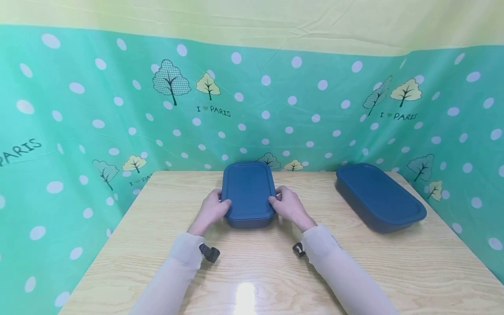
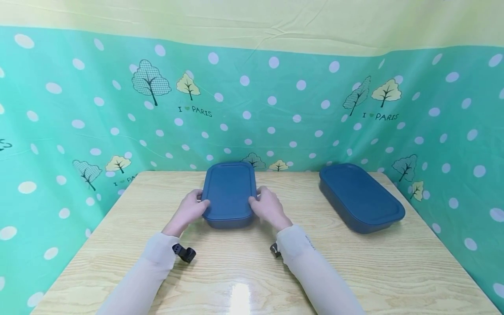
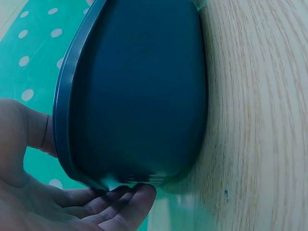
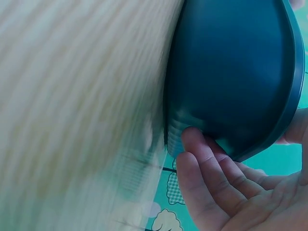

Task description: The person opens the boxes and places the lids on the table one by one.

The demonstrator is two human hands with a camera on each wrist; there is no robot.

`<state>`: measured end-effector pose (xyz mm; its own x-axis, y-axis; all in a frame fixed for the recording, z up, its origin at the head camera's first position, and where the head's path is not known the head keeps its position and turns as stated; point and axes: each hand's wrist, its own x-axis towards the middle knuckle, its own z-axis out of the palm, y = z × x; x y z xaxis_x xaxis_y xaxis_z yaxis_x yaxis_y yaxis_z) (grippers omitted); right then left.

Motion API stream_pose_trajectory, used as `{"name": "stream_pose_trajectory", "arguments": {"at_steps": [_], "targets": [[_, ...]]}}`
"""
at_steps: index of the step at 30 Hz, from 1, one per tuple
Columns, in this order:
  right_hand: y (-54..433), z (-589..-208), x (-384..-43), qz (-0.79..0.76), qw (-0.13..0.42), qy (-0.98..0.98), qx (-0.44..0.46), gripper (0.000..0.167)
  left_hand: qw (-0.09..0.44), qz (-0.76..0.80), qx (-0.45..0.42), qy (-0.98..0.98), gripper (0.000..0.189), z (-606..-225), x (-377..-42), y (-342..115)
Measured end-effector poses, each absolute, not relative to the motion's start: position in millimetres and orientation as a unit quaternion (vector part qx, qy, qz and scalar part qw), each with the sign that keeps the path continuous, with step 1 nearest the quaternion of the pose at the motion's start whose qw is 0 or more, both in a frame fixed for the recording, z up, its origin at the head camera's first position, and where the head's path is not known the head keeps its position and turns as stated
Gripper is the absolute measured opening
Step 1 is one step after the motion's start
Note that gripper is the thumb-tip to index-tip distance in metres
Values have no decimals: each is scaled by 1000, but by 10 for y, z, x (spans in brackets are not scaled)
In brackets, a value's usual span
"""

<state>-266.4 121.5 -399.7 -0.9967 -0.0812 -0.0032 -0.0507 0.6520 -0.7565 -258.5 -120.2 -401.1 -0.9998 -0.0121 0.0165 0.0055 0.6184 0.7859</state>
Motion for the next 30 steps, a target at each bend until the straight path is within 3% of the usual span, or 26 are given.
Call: {"name": "stream_pose_trajectory", "arguments": {"at_steps": [30], "targets": [[1086,-3994,-2702,-425,25,904,-33,35,10,-448,17,-894,48,-4006,-2603,-1298]]}}
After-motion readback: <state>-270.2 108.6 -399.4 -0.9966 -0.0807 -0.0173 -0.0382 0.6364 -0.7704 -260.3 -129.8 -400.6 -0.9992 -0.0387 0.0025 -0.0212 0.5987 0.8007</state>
